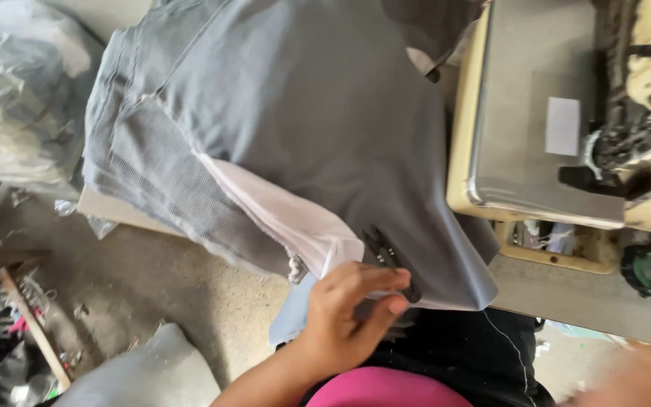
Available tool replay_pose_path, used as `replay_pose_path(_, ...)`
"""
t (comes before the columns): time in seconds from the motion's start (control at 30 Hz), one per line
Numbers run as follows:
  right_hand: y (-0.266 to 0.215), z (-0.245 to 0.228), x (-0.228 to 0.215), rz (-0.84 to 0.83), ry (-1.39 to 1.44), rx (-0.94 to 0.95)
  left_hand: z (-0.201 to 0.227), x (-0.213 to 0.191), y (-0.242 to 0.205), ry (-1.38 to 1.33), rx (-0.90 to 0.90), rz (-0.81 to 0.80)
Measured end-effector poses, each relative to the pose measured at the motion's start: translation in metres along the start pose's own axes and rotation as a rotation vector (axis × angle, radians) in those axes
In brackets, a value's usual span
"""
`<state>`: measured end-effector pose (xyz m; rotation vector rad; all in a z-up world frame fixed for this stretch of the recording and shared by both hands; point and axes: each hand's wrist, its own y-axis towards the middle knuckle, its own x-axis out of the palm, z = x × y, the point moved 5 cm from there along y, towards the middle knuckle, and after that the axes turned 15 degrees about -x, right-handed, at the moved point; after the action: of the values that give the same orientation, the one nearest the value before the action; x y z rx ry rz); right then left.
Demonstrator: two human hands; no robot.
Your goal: Trimming excess fabric from a garment component using snips before sewing
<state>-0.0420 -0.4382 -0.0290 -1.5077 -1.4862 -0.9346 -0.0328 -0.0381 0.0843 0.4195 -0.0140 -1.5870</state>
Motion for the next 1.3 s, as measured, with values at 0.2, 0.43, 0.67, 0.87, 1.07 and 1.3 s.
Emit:
replay_pose_path(0.2, 0.001, 0.123, 0.142, -0.015, -0.262, -0.753, 0.01, 0.045, 0.013, 0.028, -0.129, -0.264)
replay_pose_path(0.43, 0.0, 0.133, 0.146, -0.003, -0.355, -0.67, -0.004, 0.075, 0.022, 0.019, -0.341, -0.378)
replay_pose_path(0.67, 0.011, 0.147, 0.126, -0.042, -0.482, -0.591, -0.013, 0.06, 0.004, -0.022, 0.039, -0.28)
replay_pose_path(0.87, 0.036, 0.191, 0.166, -0.795, -1.78, -0.601, -0.017, -0.017, -0.007, 0.486, 0.119, 0.006)
replay_pose_path(1.07, 0.041, 0.217, 0.173, -1.049, -2.256, -0.607, -0.056, -0.042, -0.006, 0.895, -0.124, -0.039)
replay_pose_path(1.3, 0.051, 0.197, 0.138, -0.907, -2.039, -0.305, -0.062, -0.069, 0.014, 0.399, -0.423, 0.12)
